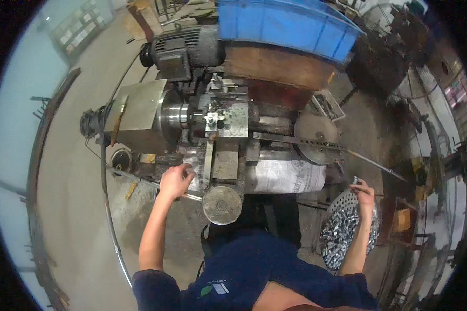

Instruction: The person operates a manual metal forming machine in a workshop, repeatedly inserting small metal pieces into the machine, pulling a lever to activate the forming cycle, and collecting the finished parts into a blue bin. The process is continuous and repetitive throughout the clip.

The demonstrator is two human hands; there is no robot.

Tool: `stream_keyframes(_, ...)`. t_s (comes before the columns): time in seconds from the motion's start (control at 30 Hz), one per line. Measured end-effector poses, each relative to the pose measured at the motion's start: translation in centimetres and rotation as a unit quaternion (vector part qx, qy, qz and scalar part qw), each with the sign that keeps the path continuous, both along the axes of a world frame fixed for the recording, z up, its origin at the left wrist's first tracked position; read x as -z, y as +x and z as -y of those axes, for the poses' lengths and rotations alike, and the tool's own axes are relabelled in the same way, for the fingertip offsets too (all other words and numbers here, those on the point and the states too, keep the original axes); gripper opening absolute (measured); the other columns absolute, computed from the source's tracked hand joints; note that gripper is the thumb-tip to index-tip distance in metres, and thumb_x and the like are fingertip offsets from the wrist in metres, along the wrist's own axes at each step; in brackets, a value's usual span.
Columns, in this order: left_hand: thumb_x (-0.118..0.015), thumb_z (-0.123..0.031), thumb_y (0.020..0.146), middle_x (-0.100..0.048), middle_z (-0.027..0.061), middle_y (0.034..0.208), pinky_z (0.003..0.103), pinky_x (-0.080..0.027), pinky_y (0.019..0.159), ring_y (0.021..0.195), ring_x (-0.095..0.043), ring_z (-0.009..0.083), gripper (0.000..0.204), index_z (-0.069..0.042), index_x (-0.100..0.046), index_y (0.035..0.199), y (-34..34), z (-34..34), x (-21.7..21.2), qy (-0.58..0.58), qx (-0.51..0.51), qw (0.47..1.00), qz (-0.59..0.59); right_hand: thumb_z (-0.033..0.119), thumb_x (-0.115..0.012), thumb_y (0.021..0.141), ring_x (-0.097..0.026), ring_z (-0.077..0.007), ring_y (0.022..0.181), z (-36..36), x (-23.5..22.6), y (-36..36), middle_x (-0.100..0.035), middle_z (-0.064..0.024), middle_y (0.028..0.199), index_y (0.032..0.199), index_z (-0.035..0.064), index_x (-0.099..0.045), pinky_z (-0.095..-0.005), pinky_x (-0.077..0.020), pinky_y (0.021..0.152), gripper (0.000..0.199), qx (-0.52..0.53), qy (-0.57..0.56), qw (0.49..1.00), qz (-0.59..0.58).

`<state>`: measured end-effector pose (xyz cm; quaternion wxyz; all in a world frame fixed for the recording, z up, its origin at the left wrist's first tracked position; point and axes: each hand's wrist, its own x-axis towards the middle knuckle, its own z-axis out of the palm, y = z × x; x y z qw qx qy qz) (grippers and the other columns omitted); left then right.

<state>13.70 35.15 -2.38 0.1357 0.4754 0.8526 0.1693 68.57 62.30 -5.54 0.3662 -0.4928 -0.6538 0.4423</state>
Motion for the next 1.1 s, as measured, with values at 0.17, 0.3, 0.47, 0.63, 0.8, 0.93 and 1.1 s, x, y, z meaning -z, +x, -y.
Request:
stream_keyframes(0.17,-0.061,-0.02,0.075,-0.063,0.0141,0.082,0.034,-0.048,0.065,0.072,-0.062,0.0245,0.03,-0.005,-0.059,0.102,-2.6,3.6,-2.8,0.092,-0.004,0.985,0.147,0.021,-0.055,0.051,-0.053,-0.0225,0.099,2.4,-11.1,-20.0,-0.056,-0.0142,0.108,0.082,0.0032,-0.069,-0.0305,-0.0398,0.085,0.038,-0.283,0.143,0.949,-0.009)
stream_keyframes(0.3,-0.061,-0.018,0.076,-0.062,0.0147,0.082,0.034,-0.047,0.062,0.071,-0.061,0.0282,0.025,-0.006,-0.06,0.099,-4.0,10.1,-10.1,0.116,-0.083,0.988,-0.06,0.011,-0.054,0.05,-0.054,-0.026,0.094,4.4,-15.3,-33.4,-0.054,-0.0149,0.103,0.079,0.0025,-0.067,-0.0311,-0.0418,0.083,0.032,-0.425,0.259,0.867,-0.007)
stream_keyframes(0.47,-0.062,-0.024,0.074,-0.061,0.0103,0.07,0.04,-0.045,0.06,0.067,-0.058,0.0298,0.032,-0.01,-0.057,0.103,-5.7,22.0,-10.4,-0.071,-0.219,0.95,-0.21,0.012,-0.059,0.053,-0.051,-0.0317,0.093,6.2,-15.7,-46.7,-0.056,-0.0198,0.095,0.074,-0.0017,-0.064,-0.034,-0.0435,0.081,0.026,-0.457,0.416,0.752,0.228)
stream_keyframes(0.63,-0.065,-0.021,0.071,-0.059,0.0146,0.066,0.037,-0.047,0.06,0.066,-0.06,0.0281,0.036,0.0,-0.054,0.097,-1.2,27.2,-5.0,-0.013,-0.38,0.924,0.046,0.013,-0.06,0.051,-0.055,-0.0348,0.088,6.6,-12.4,-51.8,-0.058,-0.0212,0.089,0.074,-0.0026,-0.064,-0.0359,-0.0466,0.078,0.028,-0.45,0.372,0.745,0.324)
stream_keyframes(0.8,-0.068,-0.016,0.068,-0.056,0.0175,0.063,0.04,-0.045,0.055,0.056,-0.056,0.0337,0.032,0.002,-0.049,0.087,-1.1,26.5,-2.7,0.014,-0.372,0.923,-0.097,0.015,-0.059,0.05,-0.06,-0.0376,0.075,6.6,-13.2,-52.2,-0.059,-0.0261,0.073,0.063,-0.0057,-0.059,-0.038,-0.0488,0.07,0.024,-0.478,0.27,0.799,0.245)
stream_keyframes(0.93,-0.066,-0.017,0.07,-0.056,0.017,0.061,0.042,-0.044,0.056,0.058,-0.056,0.036,0.03,0.003,-0.05,0.087,-1.4,26.4,-3.1,-0.002,-0.389,0.919,-0.068,0.02,-0.063,0.051,-0.06,-0.0365,0.07,6.4,-13.0,-52.8,-0.058,-0.0253,0.068,0.061,-0.0068,-0.058,-0.037,-0.0491,0.067,0.029,-0.411,0.216,0.866,0.187)
stream_keyframes(1.1,-0.061,-0.016,0.072,-0.057,0.0161,0.06,0.041,-0.046,0.056,0.058,-0.057,0.0354,0.027,0.002,-0.051,0.089,-0.3,25.4,-3.6,-0.076,-0.37,0.908,-0.182,0.019,-0.057,0.053,-0.056,-0.0351,0.055,5.8,-13.8,-52.8,-0.052,-0.0235,0.057,0.056,-0.0033,-0.055,-0.0378,-0.0458,0.056,0.022,-0.398,0.19,0.884,0.153)
